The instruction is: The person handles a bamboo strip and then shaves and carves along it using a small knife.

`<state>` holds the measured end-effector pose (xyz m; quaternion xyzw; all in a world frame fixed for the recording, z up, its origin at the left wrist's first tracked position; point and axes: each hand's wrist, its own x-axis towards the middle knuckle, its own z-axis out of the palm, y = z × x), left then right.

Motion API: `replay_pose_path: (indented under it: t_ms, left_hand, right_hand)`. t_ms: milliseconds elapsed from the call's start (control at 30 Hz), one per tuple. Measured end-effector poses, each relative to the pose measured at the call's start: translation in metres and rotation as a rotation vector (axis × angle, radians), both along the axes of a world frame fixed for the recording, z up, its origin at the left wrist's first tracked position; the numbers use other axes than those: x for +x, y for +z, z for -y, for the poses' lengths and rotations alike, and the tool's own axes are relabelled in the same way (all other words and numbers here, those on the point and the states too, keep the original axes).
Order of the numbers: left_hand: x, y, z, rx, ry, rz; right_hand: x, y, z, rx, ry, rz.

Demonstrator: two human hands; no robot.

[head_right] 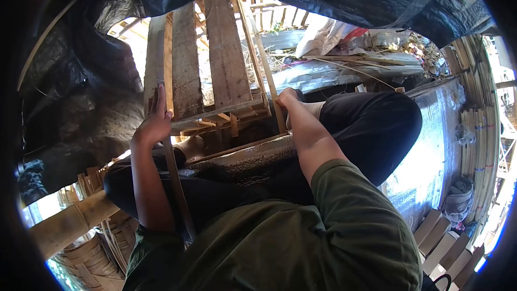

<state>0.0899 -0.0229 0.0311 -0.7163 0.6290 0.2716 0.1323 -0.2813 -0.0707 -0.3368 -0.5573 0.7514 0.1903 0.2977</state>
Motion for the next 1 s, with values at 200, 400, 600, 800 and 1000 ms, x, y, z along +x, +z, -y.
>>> replay_pose_path:
  t_ms: [200,400,600,800,1000]
  left_hand:
    - [0.003,-0.007,-0.003,-0.057,-0.028,0.006]
    - [0.004,-0.010,-0.003,-0.094,-0.043,0.002]
    - [0.006,-0.014,-0.005,-0.122,-0.057,0.014]
    - [0.004,-0.013,-0.005,-0.132,-0.051,0.012]
    - [0.000,-0.009,-0.008,-0.152,-0.058,0.011]
  right_hand:
    - [0.010,-0.003,-0.001,0.208,-0.568,0.635]
    - [0.017,0.012,-0.016,0.105,-0.838,0.951]
    - [0.015,0.022,-0.017,0.108,-0.675,1.009]
    - [0.011,-0.009,-0.010,0.208,-0.940,1.156]
    - [0.006,-0.013,-0.017,0.181,-0.993,1.263]
